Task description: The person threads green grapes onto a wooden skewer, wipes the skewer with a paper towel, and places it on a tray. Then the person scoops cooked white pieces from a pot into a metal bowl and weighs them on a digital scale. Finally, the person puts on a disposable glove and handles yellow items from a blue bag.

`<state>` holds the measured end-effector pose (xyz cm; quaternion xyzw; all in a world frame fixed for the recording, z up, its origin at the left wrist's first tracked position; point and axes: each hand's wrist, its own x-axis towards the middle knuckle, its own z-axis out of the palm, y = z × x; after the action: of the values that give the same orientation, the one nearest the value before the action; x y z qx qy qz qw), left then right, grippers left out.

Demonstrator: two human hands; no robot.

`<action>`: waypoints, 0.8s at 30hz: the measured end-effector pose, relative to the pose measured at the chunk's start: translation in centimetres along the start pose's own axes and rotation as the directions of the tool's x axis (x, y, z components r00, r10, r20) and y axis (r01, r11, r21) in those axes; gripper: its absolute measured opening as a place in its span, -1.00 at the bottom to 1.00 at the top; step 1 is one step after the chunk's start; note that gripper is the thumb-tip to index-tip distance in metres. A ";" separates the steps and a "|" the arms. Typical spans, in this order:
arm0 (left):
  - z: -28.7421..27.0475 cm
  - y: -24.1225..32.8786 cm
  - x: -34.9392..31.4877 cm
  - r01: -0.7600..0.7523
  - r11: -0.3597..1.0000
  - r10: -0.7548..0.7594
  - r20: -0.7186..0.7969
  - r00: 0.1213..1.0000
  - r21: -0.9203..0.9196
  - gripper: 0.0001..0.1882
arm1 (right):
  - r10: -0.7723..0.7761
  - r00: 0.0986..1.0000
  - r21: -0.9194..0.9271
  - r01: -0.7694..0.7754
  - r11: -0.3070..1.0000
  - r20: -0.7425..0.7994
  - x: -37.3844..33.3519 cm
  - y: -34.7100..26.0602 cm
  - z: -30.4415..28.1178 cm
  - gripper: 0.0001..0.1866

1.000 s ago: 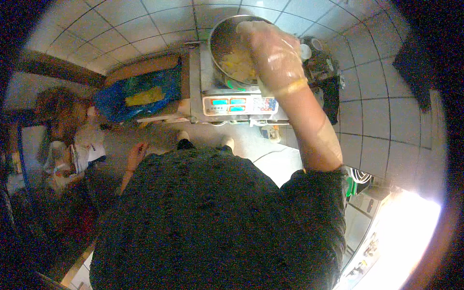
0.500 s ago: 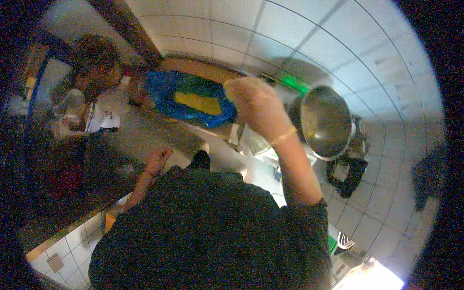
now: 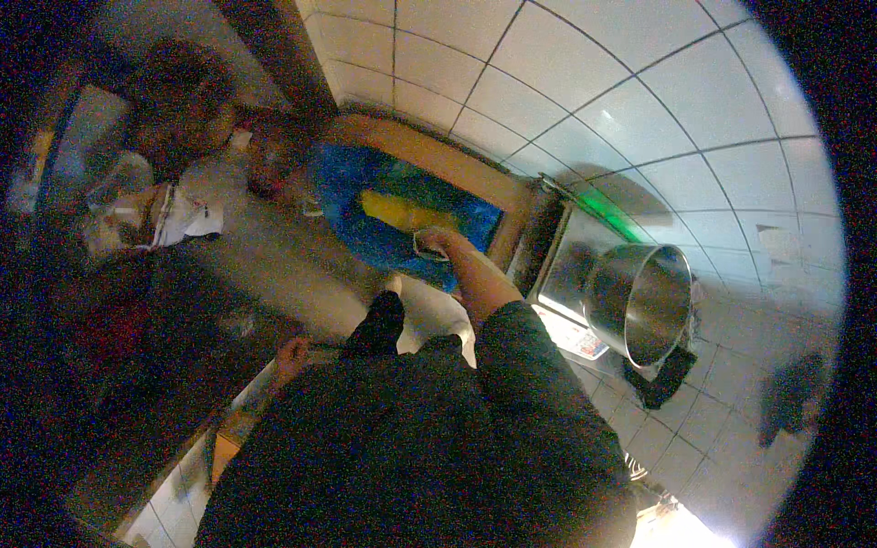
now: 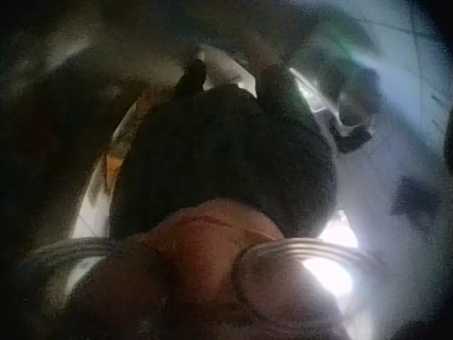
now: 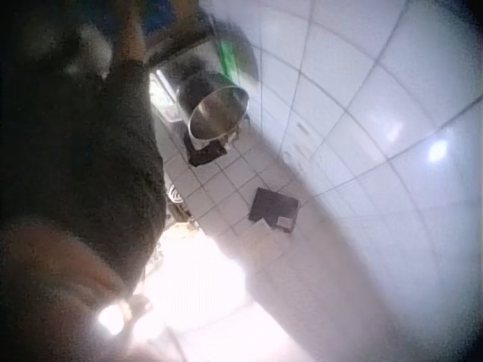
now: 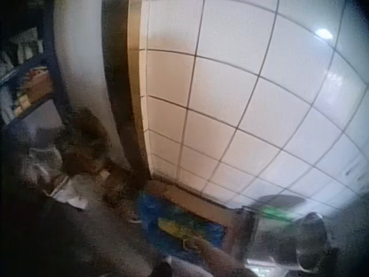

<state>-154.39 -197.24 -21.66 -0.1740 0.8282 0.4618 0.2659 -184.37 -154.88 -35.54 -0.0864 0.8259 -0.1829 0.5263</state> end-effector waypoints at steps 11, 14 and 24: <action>0.0 19.1 5.8 -0.210 0.960 0.257 0.282 0.924 -0.185 -0.66 | -0.113 0.600 0.266 0.507 0.820 -0.792 -22.0 -4.1 1.6 -0.64; 3.0 28.4 6.7 -0.423 0.893 0.438 0.515 0.737 -0.153 -0.60 | 0.183 0.575 0.400 0.278 0.873 -0.798 -29.8 -1.8 7.0 -0.64; 32.9 50.4 1.0 0.496 0.868 -0.051 0.998 0.045 0.022 0.01 | 0.878 0.390 0.945 -0.055 0.323 -0.278 -44.9 10.9 40.1 -0.61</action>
<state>-172.85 -143.23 -2.63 -0.0221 0.2947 0.5272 0.7967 -128.37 -138.34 -17.44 0.5493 0.7394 -0.3749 0.1046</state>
